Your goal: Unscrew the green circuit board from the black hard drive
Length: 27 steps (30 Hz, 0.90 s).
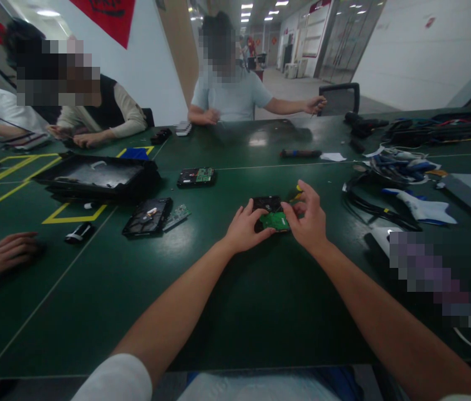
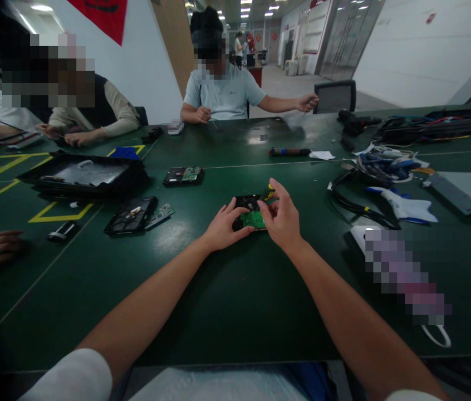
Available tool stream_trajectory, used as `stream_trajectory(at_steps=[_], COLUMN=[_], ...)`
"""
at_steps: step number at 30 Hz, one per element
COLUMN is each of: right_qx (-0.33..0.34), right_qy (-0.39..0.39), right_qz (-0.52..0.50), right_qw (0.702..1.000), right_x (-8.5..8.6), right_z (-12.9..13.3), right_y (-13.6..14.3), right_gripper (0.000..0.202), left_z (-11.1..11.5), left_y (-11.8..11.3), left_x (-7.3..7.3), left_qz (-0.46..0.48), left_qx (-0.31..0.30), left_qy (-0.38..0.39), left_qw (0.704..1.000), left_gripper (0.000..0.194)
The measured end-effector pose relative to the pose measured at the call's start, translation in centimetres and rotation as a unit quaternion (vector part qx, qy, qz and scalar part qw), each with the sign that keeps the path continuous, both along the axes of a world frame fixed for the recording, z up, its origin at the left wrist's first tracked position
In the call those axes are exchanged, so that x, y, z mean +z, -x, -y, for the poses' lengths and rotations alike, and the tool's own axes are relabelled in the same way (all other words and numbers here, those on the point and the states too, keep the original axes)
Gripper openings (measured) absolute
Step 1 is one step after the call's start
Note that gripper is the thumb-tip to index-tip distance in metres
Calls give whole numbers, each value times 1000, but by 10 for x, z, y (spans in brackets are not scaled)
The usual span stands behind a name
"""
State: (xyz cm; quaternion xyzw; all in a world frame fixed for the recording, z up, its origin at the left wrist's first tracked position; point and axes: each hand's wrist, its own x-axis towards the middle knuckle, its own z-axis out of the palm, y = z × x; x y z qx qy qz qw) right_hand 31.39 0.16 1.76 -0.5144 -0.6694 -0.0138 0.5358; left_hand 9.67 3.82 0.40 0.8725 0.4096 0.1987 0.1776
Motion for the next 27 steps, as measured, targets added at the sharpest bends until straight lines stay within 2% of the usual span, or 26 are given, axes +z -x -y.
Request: stream_trajectory(at_steps=[3,8,14,20,27], right_qx=[-2,39,9,30,5], right_qy=[3,26,4,32,14], right_qz=[7,-25,5,-9,15], right_qw=[1000,999,1000,999,1000], right_x=[2,0,1,3,4], right_z=[2,1,1,2,2], right_y=[1,-1,0,0,0], right_gripper=[65,70,69,70,68], left_z=[0,1,1,1,0], left_y=[-1,-1,-1,-1,-1], left_x=[1,3,3,2,0], left_qz=[-1,-1,-2,-2,3], left_qx=[3,4,4,5,4], left_qy=[1,7,3,5,5], left_qw=[1000,1000,1000,1000,1000], left_gripper=[63,64,64,64,64])
